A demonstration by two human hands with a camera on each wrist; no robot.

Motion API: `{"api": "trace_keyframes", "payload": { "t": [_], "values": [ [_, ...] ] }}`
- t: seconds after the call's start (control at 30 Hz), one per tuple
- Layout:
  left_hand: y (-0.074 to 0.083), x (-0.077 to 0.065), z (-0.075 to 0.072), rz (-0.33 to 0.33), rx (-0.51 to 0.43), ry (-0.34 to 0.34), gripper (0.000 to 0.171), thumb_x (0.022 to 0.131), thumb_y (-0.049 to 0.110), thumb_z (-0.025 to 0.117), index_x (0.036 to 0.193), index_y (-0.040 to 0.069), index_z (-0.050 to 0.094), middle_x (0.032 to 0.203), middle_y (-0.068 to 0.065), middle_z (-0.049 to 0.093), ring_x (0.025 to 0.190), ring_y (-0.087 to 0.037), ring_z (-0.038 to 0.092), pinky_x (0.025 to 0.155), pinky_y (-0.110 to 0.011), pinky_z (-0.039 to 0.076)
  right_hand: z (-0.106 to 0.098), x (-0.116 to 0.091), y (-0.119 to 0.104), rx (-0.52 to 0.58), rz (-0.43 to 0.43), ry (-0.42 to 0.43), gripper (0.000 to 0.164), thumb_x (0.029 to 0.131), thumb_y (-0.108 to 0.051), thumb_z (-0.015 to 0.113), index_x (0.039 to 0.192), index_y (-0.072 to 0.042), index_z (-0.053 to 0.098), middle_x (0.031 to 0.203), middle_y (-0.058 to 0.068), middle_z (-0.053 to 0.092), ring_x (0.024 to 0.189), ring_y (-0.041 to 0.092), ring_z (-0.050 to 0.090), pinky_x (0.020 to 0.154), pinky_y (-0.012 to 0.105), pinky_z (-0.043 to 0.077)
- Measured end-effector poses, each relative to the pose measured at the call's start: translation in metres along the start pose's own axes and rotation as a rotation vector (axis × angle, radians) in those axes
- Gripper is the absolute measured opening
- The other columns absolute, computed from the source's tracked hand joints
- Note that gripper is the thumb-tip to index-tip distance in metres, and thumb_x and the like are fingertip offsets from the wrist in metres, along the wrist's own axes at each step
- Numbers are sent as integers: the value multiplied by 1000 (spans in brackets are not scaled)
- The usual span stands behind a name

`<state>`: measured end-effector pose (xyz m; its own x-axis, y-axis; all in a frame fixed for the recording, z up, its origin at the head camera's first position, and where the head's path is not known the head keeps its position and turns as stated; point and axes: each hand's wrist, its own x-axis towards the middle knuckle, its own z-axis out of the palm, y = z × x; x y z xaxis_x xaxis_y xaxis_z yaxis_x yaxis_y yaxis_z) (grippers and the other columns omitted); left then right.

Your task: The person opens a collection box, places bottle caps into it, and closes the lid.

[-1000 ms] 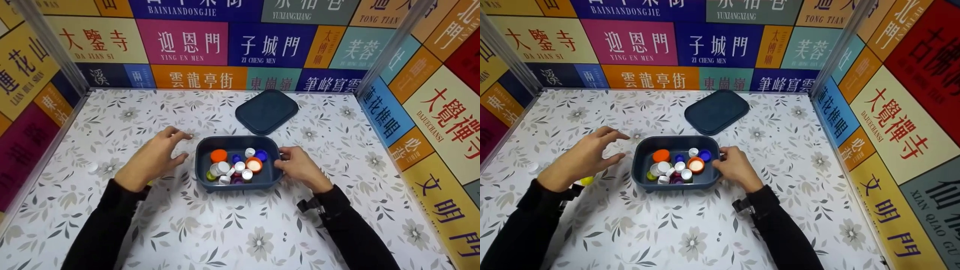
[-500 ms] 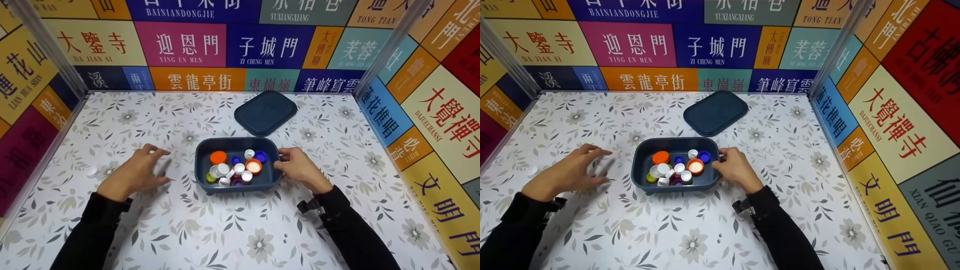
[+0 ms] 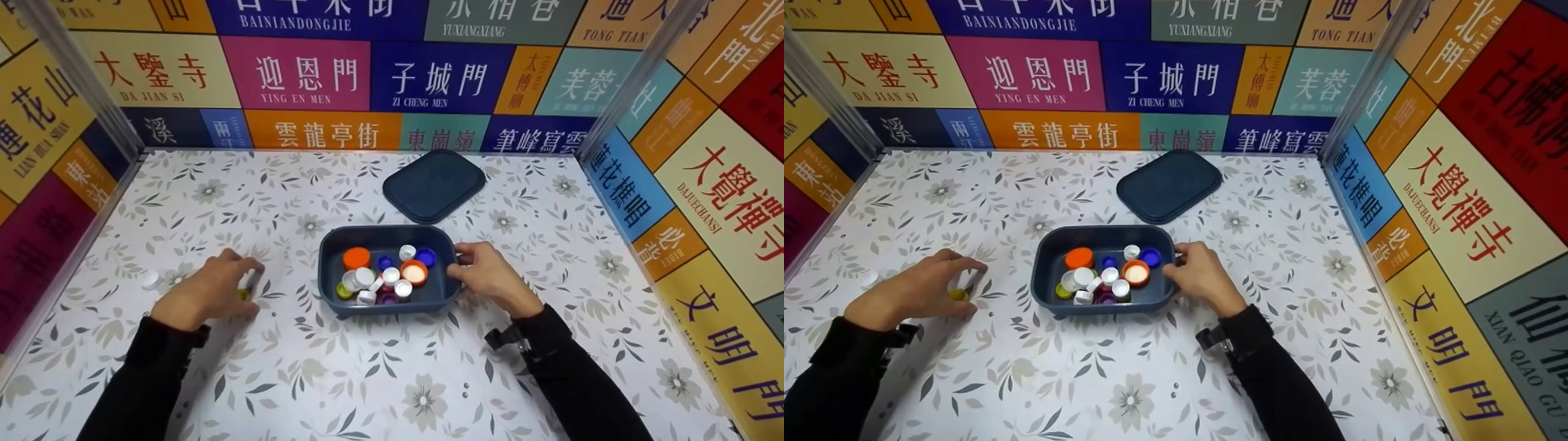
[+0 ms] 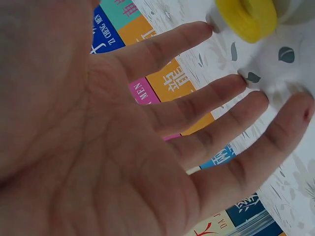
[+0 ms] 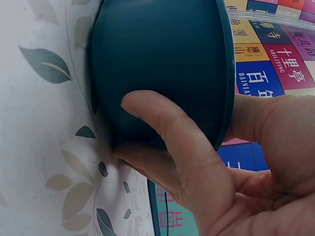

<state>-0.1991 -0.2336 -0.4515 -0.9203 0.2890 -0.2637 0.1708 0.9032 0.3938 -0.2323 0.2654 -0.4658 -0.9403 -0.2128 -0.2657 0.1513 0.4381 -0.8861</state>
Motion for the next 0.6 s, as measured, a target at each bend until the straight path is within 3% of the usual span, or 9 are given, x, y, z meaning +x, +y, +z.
{"api": "trace_keyframes", "payload": {
  "t": [0.23, 0.4, 0.6],
  "values": [
    [0, -1, -1, -12, -6, -6, 73, 88, 14, 94, 154, 4, 66, 140, -33, 56, 121, -48, 61, 98, -65, 64, -1, -2, 0, -9, -18, 1, 54, 103, -2, 65, 156, 5, 67, 135, 32, 81, 91, 23, 82, 65, 33, 73],
    [-1, 1, -2, -9, -20, -18, 53, 87, 3, 89, 136, 3, 70, 127, -28, 58, 105, -38, 63, 88, -51, 63, 0, -3, 1, -18, -40, -2, 53, 103, -3, 65, 155, 5, 68, 138, 31, 80, 95, 22, 82, 67, 30, 72],
    [0, 9, -1, 19, 12, 0, 31, 91, 1, 86, 120, 0, 74, 116, -23, 66, 101, -33, 67, 94, -54, 66, 0, -2, 1, -26, -34, 2, 51, 103, -2, 66, 153, 4, 70, 137, 30, 81, 93, 21, 82, 67, 30, 72]
  ]
}}
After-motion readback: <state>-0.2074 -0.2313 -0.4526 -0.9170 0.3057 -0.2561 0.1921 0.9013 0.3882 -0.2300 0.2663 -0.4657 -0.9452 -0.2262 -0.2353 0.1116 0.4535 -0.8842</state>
